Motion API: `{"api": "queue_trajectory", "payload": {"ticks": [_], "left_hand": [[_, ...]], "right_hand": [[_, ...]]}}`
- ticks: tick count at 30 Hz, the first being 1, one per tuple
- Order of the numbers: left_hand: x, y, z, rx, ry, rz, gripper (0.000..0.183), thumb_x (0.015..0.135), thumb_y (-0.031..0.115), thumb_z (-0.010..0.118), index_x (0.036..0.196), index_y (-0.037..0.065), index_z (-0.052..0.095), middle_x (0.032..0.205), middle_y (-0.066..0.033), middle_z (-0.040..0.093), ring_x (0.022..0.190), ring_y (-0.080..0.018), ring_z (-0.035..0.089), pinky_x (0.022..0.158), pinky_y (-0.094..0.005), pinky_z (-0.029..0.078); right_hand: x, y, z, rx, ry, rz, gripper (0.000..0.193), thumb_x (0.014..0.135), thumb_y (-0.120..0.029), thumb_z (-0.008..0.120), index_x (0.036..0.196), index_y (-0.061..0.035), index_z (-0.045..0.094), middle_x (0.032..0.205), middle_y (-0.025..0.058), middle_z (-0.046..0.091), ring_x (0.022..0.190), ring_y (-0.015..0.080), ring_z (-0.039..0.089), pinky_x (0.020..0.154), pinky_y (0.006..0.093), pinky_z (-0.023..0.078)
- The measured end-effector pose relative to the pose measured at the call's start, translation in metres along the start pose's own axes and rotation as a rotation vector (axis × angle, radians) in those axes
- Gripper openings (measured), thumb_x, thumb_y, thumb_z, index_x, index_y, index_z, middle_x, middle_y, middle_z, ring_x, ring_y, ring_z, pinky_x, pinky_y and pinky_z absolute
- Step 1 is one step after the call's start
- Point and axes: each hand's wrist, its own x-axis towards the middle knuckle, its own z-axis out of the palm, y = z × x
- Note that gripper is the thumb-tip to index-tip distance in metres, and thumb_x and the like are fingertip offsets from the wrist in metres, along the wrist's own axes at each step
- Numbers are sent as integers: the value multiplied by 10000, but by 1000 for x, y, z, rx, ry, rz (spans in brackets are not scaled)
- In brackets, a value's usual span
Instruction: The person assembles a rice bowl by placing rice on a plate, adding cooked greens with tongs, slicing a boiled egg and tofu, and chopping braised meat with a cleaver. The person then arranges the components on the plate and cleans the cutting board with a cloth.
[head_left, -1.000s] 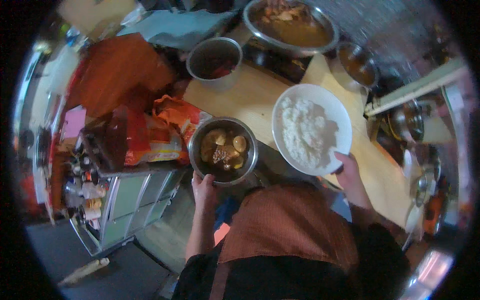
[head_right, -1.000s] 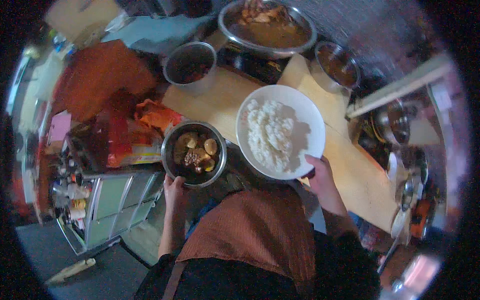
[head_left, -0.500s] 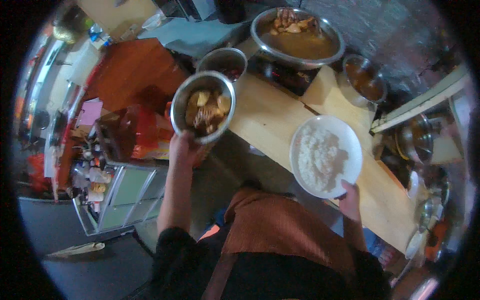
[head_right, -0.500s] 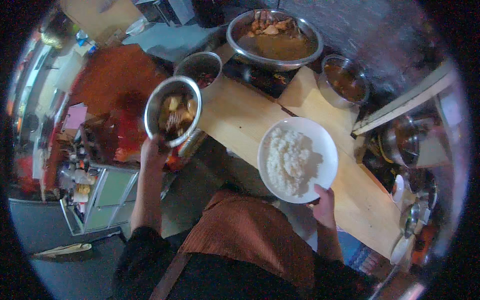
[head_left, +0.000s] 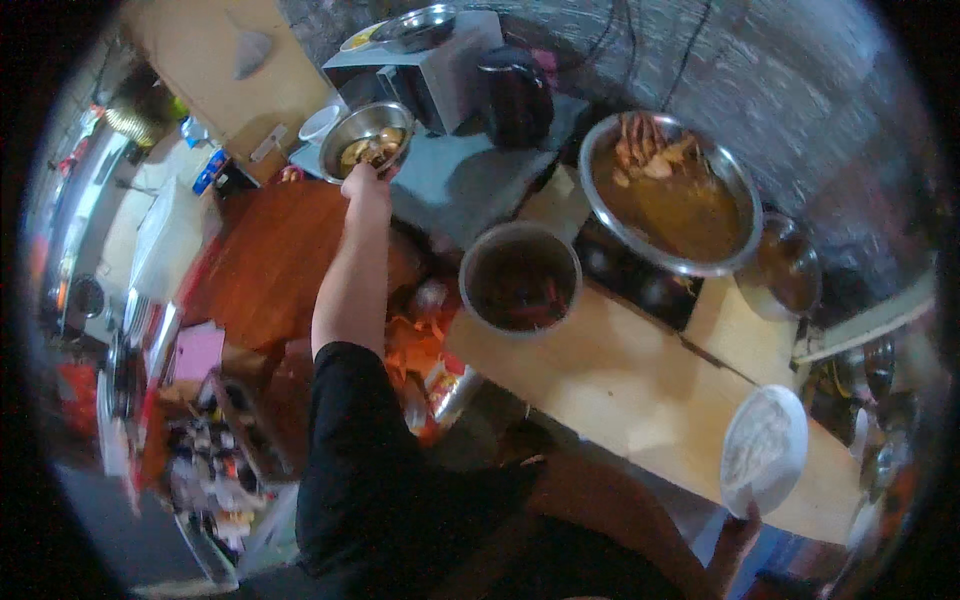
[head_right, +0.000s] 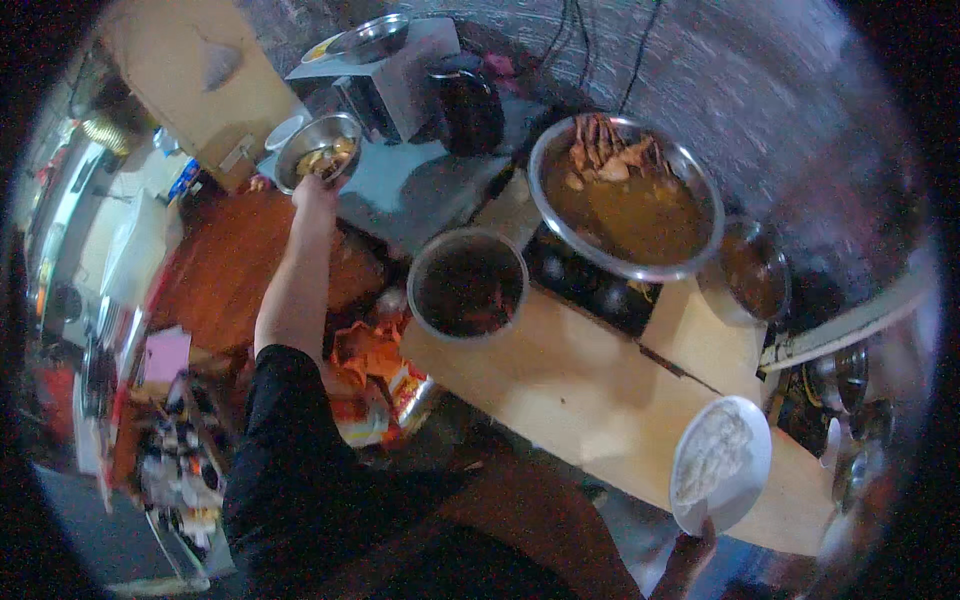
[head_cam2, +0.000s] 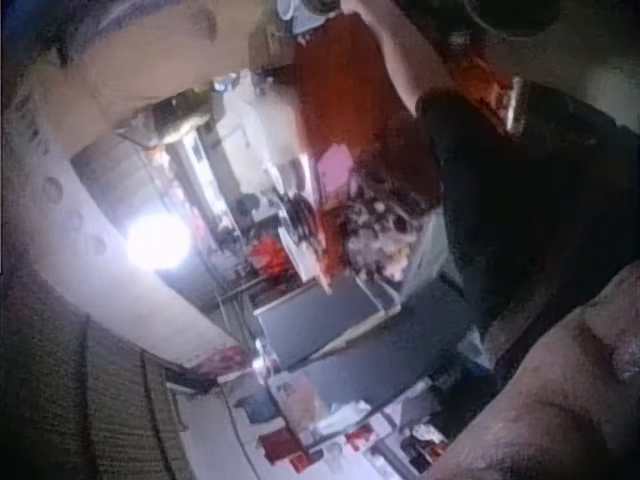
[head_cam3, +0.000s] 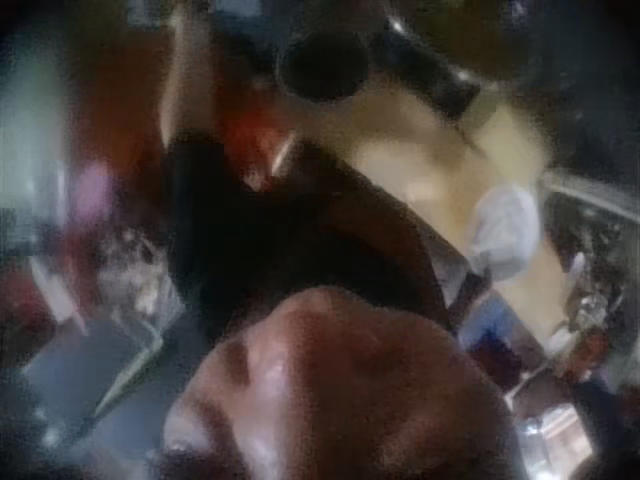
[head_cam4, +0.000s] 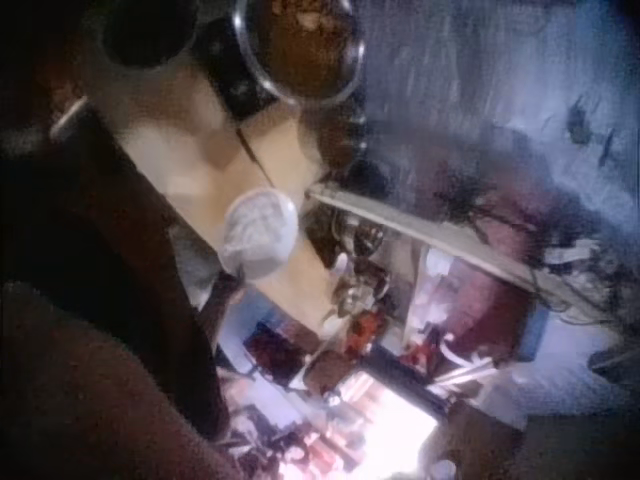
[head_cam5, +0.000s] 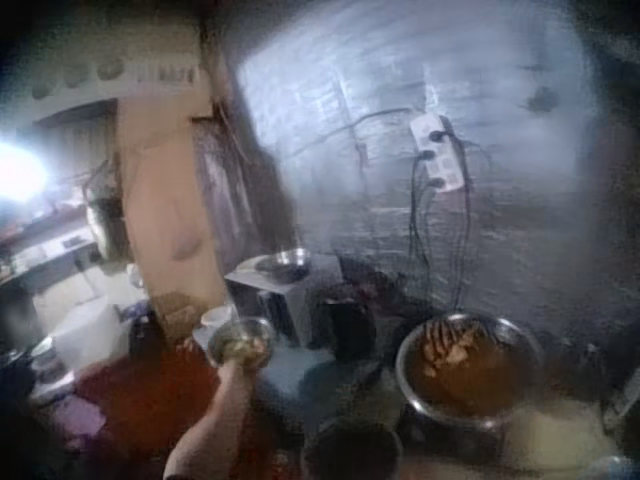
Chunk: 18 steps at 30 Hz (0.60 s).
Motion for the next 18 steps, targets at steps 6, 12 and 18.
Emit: {"api": "queue_trajectory", "payload": {"ticks": [6, 12, 18], "left_hand": [[206, 5, 27, 79, -163, 56, 564, 843, -38, 643, 1347, -36, 390, 1296, -245, 500, 992, -405, 630, 727, -616, 567], [283, -32, 114, 612, -547, 94, 478, 869, 18, 613, 1309, -47, 437, 1237, -226, 543, 990, -372, 638, 767, -555, 563], [212, -68, 172, 913, -494, 372, 410, 895, 73, 582, 1271, -58, 484, 1178, -207, 586, 989, -340, 647, 806, -493, 559]], "right_hand": [[-40, 25, 56, 146, 27, -132, 395, 896, -269, 608, 1177, 9, 601, 1070, 132, 665, 966, 220, 640, 750, 320, 511], [-70, 27, 111, 405, 393, -76, 253, 884, -218, 624, 1055, -33, 614, 980, 72, 642, 920, 205, 610, 786, 356, 514], [-82, -1, 146, 342, 470, -34, 258, 889, -200, 616, 1053, -1, 608, 880, 103, 642, 695, 202, 604, 609, 325, 497]]}}
